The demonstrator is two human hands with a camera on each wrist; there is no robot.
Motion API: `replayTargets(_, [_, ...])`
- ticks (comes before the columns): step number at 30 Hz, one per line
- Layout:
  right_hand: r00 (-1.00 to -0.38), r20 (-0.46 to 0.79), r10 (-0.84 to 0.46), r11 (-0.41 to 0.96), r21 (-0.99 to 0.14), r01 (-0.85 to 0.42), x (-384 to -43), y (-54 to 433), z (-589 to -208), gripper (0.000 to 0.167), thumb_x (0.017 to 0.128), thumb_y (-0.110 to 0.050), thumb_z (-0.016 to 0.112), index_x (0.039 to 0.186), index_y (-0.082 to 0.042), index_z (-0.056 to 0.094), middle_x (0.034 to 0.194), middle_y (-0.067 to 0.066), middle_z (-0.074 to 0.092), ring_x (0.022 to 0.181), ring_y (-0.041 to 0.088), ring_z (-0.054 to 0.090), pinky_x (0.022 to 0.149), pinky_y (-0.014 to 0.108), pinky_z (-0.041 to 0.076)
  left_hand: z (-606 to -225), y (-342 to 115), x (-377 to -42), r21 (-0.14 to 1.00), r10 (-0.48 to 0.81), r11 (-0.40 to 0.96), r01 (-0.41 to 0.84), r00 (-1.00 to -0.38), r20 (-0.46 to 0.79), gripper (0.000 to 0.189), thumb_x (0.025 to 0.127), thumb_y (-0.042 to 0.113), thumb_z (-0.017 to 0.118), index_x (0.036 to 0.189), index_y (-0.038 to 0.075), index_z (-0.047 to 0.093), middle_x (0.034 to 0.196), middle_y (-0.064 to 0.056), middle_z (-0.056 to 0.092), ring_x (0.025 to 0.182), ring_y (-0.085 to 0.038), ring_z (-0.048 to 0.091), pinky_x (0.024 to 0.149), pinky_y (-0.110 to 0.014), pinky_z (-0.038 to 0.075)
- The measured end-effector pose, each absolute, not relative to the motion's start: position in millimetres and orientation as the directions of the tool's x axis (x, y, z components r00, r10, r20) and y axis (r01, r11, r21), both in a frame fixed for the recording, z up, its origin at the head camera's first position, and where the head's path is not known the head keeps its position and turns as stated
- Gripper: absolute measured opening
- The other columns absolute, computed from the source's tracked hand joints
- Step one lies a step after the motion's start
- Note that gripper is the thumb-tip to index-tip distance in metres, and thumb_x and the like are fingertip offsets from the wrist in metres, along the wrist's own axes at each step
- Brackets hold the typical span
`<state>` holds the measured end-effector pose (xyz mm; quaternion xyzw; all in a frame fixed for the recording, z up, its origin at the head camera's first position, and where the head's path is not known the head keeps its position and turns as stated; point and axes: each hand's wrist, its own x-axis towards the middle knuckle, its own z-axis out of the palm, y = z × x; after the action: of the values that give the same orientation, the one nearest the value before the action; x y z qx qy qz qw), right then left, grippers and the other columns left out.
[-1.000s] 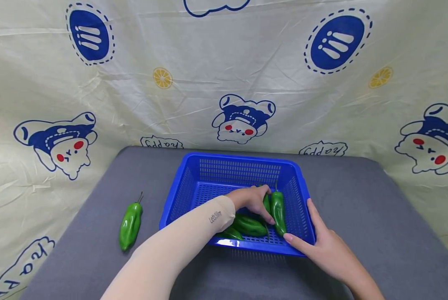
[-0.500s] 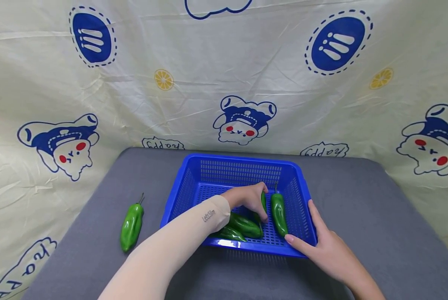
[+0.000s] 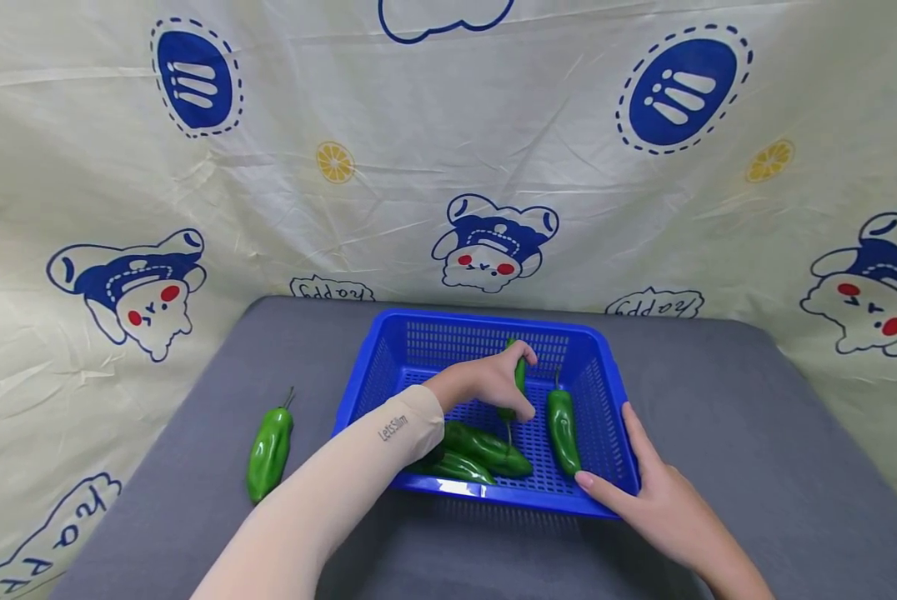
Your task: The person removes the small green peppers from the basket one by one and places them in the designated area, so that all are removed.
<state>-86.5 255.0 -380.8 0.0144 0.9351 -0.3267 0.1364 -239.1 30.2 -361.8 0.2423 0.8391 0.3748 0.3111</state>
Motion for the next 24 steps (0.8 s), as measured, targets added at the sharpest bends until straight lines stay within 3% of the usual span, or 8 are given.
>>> replayTargets(6, [-0.96,-0.272,-0.062,0.785,-0.607,0.121,-87,255,-380,0.113,0.09,-0.066,0.057,0.153,-0.024,-0.026,0.156,0.031,0.028,0.136,0.05,0.042,0.091,0.063,0.048,-357,23,-237,0.815,0.653,0.551,0.18,-0.701,-0.286,0.072,0.077,0.009,0.075,0.133,0.026,0.033,0.072,0.002,0.045,0.058,-0.013,0.042,0.069,-0.037,0.045])
replayTargets(16, [-0.958,-0.28,-0.061,0.787,-0.604,0.126,-88,255,-380,0.113,0.09,-0.066,0.057,0.153,-0.023,-0.026,0.156,0.033,0.028,0.137,0.052,0.04,0.091,0.063,0.048,-338,6,-230,0.863,0.689,0.465,0.198,-0.692,-0.213,0.072,0.08,0.013,0.074,0.136,0.024,0.032,0.091,-0.005,0.05,0.07,-0.015,0.049,0.069,-0.029,0.047])
replayTargets(24, [-0.957,-0.284,-0.057,0.789,-0.6,0.131,-89,255,-380,0.114,0.09,-0.067,0.056,0.154,-0.021,-0.026,0.157,0.032,0.026,0.138,0.051,0.039,0.093,0.065,0.046,-316,-3,-218,0.895,0.715,0.36,0.263,-0.694,-0.083,0.059,0.081,0.012,0.074,0.125,0.022,0.035,0.098,-0.01,0.049,0.072,-0.016,0.053,0.065,-0.029,0.052])
